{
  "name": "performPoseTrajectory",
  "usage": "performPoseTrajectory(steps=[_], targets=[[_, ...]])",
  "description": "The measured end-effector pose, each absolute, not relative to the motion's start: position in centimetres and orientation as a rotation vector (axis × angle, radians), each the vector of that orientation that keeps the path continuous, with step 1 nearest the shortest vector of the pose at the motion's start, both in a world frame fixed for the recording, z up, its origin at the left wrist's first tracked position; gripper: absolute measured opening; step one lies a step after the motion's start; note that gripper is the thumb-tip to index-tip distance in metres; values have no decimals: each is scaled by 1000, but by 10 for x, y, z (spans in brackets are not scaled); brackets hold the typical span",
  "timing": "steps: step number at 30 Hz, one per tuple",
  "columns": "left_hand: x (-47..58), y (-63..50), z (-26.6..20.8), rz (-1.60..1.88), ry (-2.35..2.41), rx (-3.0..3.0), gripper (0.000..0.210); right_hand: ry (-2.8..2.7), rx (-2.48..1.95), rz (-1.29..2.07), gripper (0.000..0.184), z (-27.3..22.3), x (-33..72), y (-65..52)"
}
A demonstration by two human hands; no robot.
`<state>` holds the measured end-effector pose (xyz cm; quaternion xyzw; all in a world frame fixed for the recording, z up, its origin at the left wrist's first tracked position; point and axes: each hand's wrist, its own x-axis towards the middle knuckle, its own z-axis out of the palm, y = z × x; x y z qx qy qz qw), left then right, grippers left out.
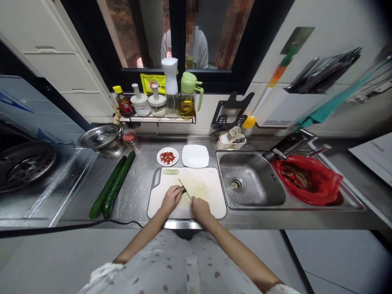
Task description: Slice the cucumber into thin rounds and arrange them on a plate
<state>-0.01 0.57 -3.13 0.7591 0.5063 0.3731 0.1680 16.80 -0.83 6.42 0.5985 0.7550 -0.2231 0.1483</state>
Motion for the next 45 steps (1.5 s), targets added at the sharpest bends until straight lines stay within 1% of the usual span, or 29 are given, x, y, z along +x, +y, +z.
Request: performPoseTrajectory(steps=[8,22,29,40,45], targets=[[0,5,-28,1067,1435,2161,26,2190,1727,-638,28,65,165,-7],[1,4,-25,1077,1434,2150,26,2127,1733,-643,26,57,190,-39],[2,5,-27,1105,1438,2145,26,2156,1728,-636,25,60,179,-23],[4,5,-23,1112,1440,2143,27,2217,1734,-588,29,54,167,-8],[4,4,-25,1112,1445,2152,26,2203,1745,-584,27,57,165,-8]])
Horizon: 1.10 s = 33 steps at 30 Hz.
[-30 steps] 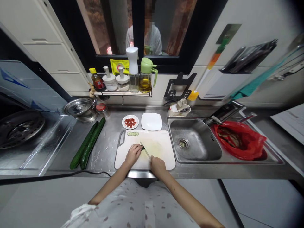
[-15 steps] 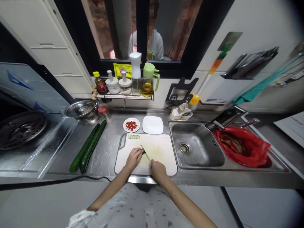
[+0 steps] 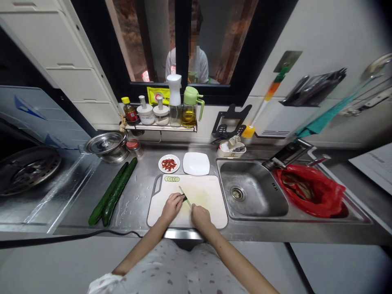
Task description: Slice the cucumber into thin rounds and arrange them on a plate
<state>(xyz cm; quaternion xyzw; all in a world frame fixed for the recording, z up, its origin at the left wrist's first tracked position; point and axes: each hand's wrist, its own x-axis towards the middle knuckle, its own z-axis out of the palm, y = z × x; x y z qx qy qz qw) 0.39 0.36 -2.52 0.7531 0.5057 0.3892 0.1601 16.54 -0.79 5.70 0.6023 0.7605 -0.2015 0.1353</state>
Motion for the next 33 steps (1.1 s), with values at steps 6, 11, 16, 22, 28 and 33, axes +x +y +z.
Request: performPoseTrajectory(steps=[6,11,16,22,28,33], targets=[[3,5,-29,1114,1453,2189,25,2183,1751,-603,28,59,171,-16],[3,5,-29,1113,1452,2190,25,2152,1745,-631,26,58,180,-27],[3,4,-26,1104,1458,2182,26,2136,1750,-617,26,57,188,-38],[3,4,-28,1097,1456,2164,26,2121,1749,-634,27,59,193,-42],[3,4,-29,1085,1460,2161,26,2164,1746,-635,27,57,186,-29],[3,4,-27,1078,1455,2165,26,2190,1748,-610,28,54,171,-12]])
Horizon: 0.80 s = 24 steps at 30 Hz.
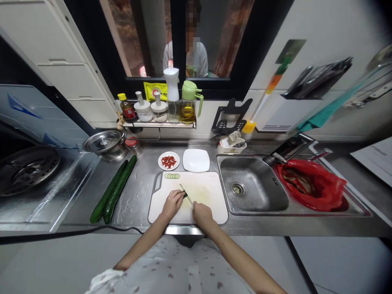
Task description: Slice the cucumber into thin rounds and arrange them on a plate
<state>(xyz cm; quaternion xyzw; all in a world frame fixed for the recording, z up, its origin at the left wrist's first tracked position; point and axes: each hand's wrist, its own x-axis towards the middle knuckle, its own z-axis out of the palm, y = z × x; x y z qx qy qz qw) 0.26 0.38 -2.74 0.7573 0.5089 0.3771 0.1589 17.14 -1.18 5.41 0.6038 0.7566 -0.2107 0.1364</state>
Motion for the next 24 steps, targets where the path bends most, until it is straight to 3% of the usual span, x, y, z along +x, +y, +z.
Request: performPoseTrajectory(steps=[24], targets=[[3,3,-16,1035,1473,2123,24,2180,1748,-617,29,61,181,-18]])
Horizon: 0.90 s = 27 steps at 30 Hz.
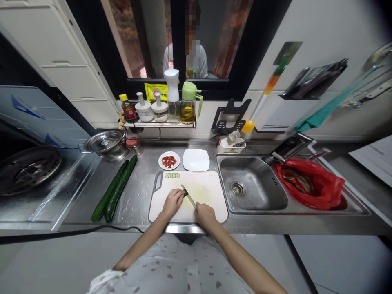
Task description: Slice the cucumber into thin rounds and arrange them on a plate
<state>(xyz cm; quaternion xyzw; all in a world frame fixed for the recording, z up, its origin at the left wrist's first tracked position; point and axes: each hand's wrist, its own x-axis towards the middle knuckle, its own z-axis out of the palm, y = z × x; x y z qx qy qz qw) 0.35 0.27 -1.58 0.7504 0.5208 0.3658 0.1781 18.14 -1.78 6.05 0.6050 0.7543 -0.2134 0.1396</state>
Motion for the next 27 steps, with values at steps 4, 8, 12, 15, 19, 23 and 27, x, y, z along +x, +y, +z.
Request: performPoseTrajectory(steps=[4,8,12,15,19,23,27], targets=[[4,3,-13,1034,1490,2088,23,2159,1744,-606,29,66,189,-26],[5,3,-13,1048,1511,2051,21,2145,1754,-563,28,70,194,-28],[5,4,-13,1054,1570,2004,22,2117,1802,-474,28,74,201,-25],[5,4,-16,1056,1627,1976,22,2138,1833,-388,31,74,206,-21],[3,2,-17,1066,1673,1901,21,2165,1853,-328,31,74,210,-18],[0,3,-12,1185,1777,1682,22,2204,1868,-298,29,73,212,-17],[-5,11,-2,1235,1797,1545,24,2241,1881,-252,34,72,214,-16]])
